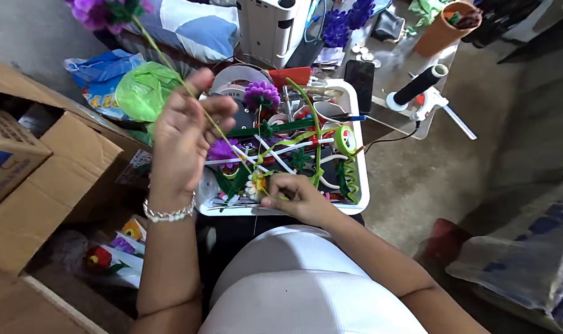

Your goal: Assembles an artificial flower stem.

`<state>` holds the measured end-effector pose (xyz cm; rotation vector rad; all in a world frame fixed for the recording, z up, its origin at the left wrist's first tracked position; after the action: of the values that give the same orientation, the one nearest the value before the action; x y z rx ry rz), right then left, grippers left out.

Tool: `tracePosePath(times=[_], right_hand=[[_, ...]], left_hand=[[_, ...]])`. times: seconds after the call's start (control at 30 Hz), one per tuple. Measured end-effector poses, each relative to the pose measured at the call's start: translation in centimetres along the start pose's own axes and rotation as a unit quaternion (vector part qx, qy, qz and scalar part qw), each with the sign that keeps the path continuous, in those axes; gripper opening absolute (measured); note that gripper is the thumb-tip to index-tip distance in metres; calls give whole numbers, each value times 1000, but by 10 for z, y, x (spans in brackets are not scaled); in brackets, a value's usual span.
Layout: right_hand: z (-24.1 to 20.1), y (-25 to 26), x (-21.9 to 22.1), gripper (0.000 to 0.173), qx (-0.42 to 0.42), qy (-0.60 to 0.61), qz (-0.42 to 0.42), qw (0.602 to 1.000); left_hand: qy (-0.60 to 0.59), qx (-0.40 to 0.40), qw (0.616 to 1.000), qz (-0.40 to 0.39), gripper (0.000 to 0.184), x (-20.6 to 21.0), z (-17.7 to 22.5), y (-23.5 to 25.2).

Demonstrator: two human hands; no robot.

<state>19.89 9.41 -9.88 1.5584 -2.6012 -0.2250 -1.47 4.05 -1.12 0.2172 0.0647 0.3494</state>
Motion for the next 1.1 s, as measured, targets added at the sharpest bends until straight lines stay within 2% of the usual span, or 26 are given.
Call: tracePosePath(times=[0.1,0.2,0.4,0.57,0.8,1.0,1.1], right_hand=[[-4,2,-6,26,-12,-8,36,999],[-9,2,-7,26,-25,-23,59,998],[-14,-2,-11,36,-35,-89,88,992],[-17,-3,-16,16,7,-55,90,994],[-18,-2,-16,12,5,-29,95,995],[-22,-5,-16,12,0,-35,102,994],[-25,-6,-16,12,1,-34,91,995]], left_hand=[[113,-18,988,-105,33,21,-7,-25],[158,-45,975,-147,24,33,-23,-38],[212,-51,966,-140,19,42,-25,-44],[241,-51,959,-137,20,39,-24,-45],[220,-68,958,-172,21,43,-22,-50],[174,-75,964,-188,40,42,-23,-53],[189,-73,962,-181,41,42,-21,-53]])
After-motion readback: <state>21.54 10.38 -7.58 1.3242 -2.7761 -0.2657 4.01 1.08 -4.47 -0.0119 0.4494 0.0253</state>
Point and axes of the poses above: each hand's wrist, its own y-axis towards the middle knuckle, its own x-axis out of the palm, z = x × y, the point moved 2 cm from there along y, towards the middle knuckle, and after that the axes turned 8 degrees about y, right-handed, at the moved point
